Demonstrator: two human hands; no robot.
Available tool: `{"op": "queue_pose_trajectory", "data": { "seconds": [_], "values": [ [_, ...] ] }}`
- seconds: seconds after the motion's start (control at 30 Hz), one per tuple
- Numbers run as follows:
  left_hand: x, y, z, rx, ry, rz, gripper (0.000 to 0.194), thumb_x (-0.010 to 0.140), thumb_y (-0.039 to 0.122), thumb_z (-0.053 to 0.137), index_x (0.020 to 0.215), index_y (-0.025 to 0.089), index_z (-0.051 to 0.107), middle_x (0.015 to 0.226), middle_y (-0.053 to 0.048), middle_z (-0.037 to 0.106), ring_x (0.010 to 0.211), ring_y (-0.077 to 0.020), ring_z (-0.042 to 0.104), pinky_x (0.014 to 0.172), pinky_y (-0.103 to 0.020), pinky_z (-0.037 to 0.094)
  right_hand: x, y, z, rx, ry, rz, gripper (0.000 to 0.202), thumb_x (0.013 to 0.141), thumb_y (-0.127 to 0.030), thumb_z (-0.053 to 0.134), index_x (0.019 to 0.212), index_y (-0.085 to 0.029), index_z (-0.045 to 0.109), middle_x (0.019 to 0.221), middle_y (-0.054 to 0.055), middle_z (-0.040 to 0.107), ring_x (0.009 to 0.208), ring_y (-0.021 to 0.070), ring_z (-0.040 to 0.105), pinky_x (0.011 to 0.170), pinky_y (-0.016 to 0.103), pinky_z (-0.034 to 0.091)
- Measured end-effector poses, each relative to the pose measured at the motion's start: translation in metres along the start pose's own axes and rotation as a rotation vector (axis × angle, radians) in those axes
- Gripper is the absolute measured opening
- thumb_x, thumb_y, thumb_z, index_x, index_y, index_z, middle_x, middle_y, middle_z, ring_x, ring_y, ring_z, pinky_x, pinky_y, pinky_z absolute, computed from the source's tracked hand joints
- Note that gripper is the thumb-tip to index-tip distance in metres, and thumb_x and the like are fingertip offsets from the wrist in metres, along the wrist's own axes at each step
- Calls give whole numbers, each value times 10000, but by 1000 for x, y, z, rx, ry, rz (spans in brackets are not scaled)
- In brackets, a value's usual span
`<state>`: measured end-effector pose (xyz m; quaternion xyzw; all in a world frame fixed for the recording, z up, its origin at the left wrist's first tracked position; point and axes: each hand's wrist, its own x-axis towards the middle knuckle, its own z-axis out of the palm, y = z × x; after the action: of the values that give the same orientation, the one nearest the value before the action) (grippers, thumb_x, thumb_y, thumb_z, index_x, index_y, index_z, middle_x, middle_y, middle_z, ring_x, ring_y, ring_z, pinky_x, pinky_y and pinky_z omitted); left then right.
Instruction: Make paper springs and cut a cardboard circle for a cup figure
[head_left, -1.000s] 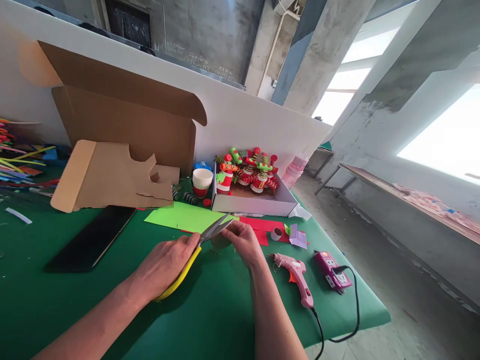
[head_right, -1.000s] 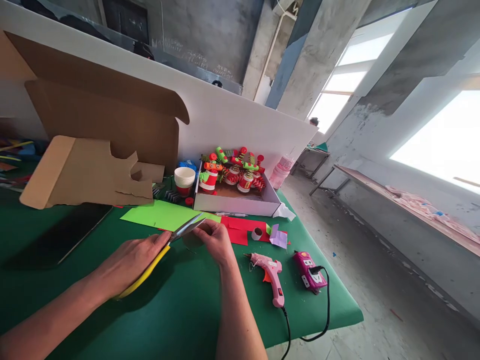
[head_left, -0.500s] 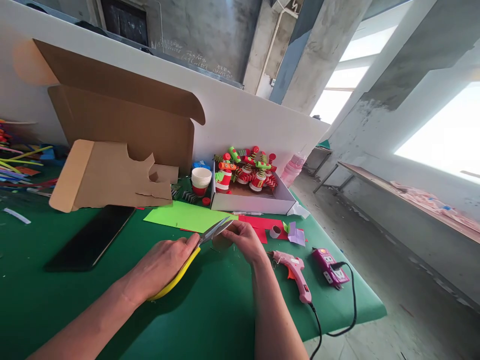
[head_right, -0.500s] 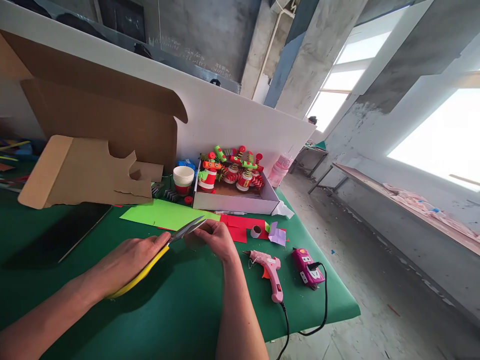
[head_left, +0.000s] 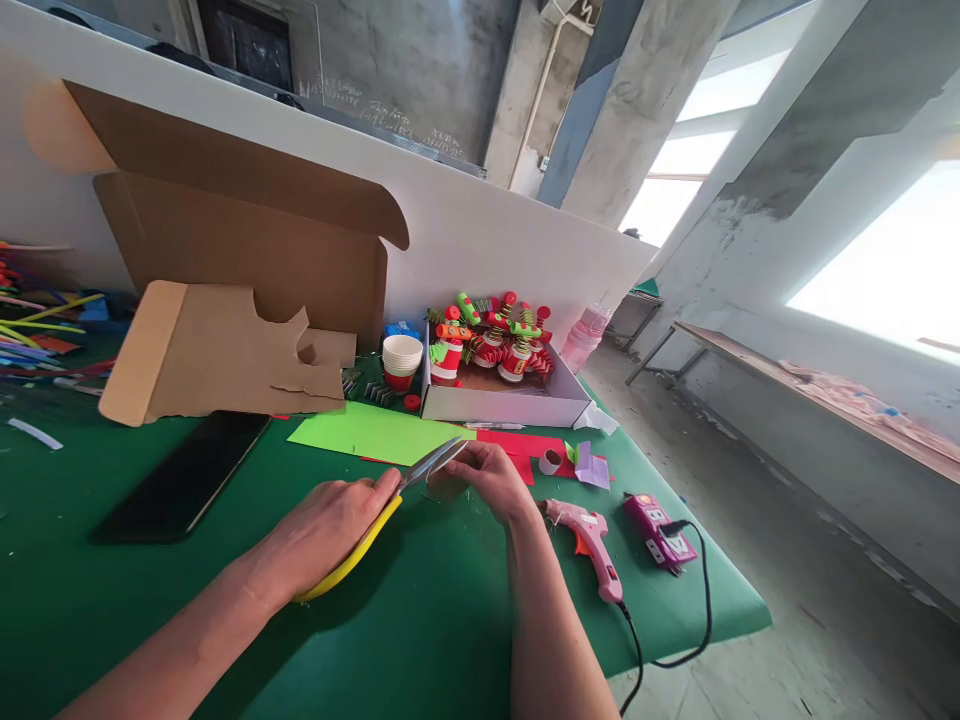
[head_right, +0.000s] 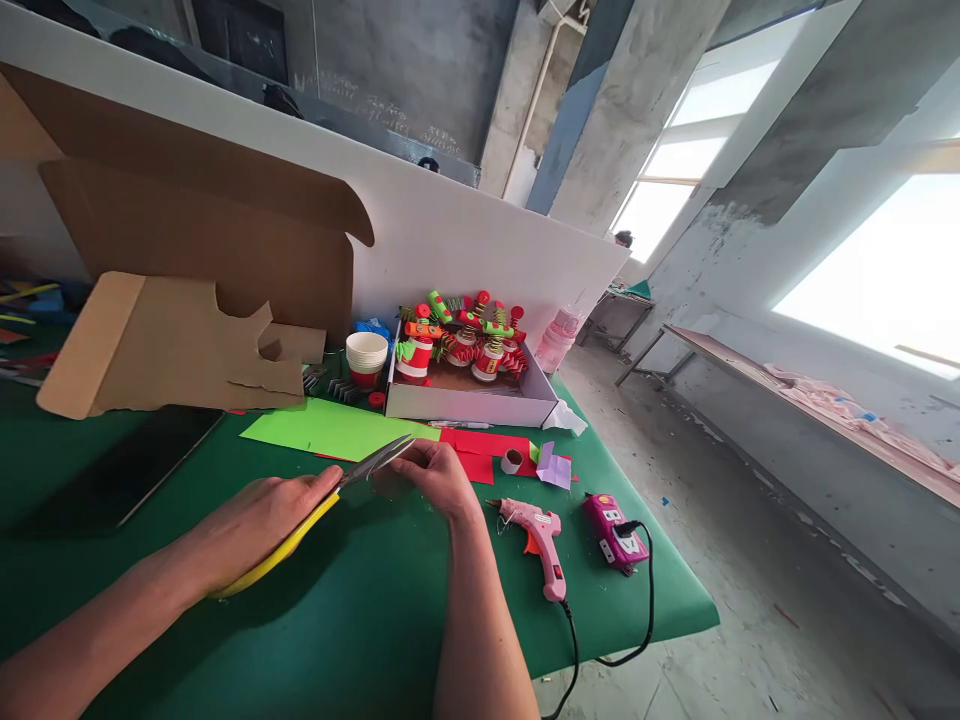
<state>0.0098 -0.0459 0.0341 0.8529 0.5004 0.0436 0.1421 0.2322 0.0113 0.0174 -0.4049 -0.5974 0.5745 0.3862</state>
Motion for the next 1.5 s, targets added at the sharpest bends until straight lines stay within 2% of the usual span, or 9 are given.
{"op": "queue_pose_trajectory", "data": {
  "seconds": [0.2, 0.37, 0.43, 0.7, 0.83, 0.97, 1.17, 1.37, 1.5],
  "values": [
    [2, -1, 1, 2, 51, 30, 245, 867, 76, 288, 1000, 213, 442, 539, 42, 503, 441, -182, 556, 440, -252, 305, 1, -1, 1, 37, 56, 5, 350, 642, -485, 813, 780, -175, 730, 740, 26, 704, 711, 174, 616, 676, 288, 473],
    [3, -12, 15, -139, 273, 25, 267, 896, 194, 290, 1117, 199, 440, 656, -1, 582, 516, -176, 590, 469, -253, 397, 7, 3, 5, 291, 340, -17, 381, 556, -464, 864, 783, -193, 720, 748, 0, 684, 713, 145, 584, 670, 255, 455],
    [4, -18, 19, -180, 344, 5, 297, 911, 238, 298, 1180, 200, 419, 675, 1, 590, 497, -166, 570, 466, -252, 417, 8, 3, 7, 401, 394, 4, 393, 535, -437, 878, 793, -200, 702, 783, -3, 681, 721, 138, 583, 638, 236, 451],
    [8, -25, 30, -146, 522, -34, 308, 942, 300, 303, 1211, 211, 423, 714, -10, 625, 489, -153, 571, 445, -241, 449, 6, -4, 16, 632, 407, 51, 510, 411, -309, 939, 713, -218, 539, 698, -53, 640, 640, 108, 597, 529, 183, 477],
    [8, -28, 32, -169, 501, -44, 315, 940, 311, 302, 1223, 212, 400, 738, -13, 623, 483, -149, 560, 434, -239, 458, 7, -3, 18, 661, 391, 66, 565, 396, -316, 950, 739, -219, 512, 689, -55, 651, 579, 89, 591, 477, 163, 472],
    [8, -30, 33, -117, 433, -54, 332, 895, 199, 303, 1212, 203, 399, 748, -23, 616, 527, -162, 591, 485, -257, 478, 9, 1, 18, 659, 374, 58, 542, 441, -303, 941, 760, -217, 511, 695, -55, 651, 572, 90, 599, 481, 172, 496],
    [6, -22, 30, -24, 330, -25, 369, 913, 163, 263, 1259, 200, 384, 821, -57, 651, 658, -203, 656, 558, -284, 507, 10, 5, 19, 646, 389, 51, 533, 454, -338, 944, 731, -211, 507, 747, -35, 664, 620, 109, 626, 459, 168, 468],
    [6, -13, 27, 4, 317, 24, 351, 908, 138, 271, 1201, 185, 457, 802, -61, 642, 658, -206, 643, 573, -294, 500, 9, 4, 23, 613, 352, 16, 468, 493, -380, 931, 802, -203, 628, 807, -7, 693, 700, 132, 631, 604, 223, 512],
    [6, -14, 25, -37, 348, 3, 337, 921, 173, 283, 1198, 189, 474, 805, -61, 655, 687, -208, 643, 614, -310, 518, 9, 4, 24, 587, 359, 12, 443, 525, -416, 911, 829, -207, 666, 798, -4, 690, 715, 138, 612, 618, 230, 492]
  ]
}}
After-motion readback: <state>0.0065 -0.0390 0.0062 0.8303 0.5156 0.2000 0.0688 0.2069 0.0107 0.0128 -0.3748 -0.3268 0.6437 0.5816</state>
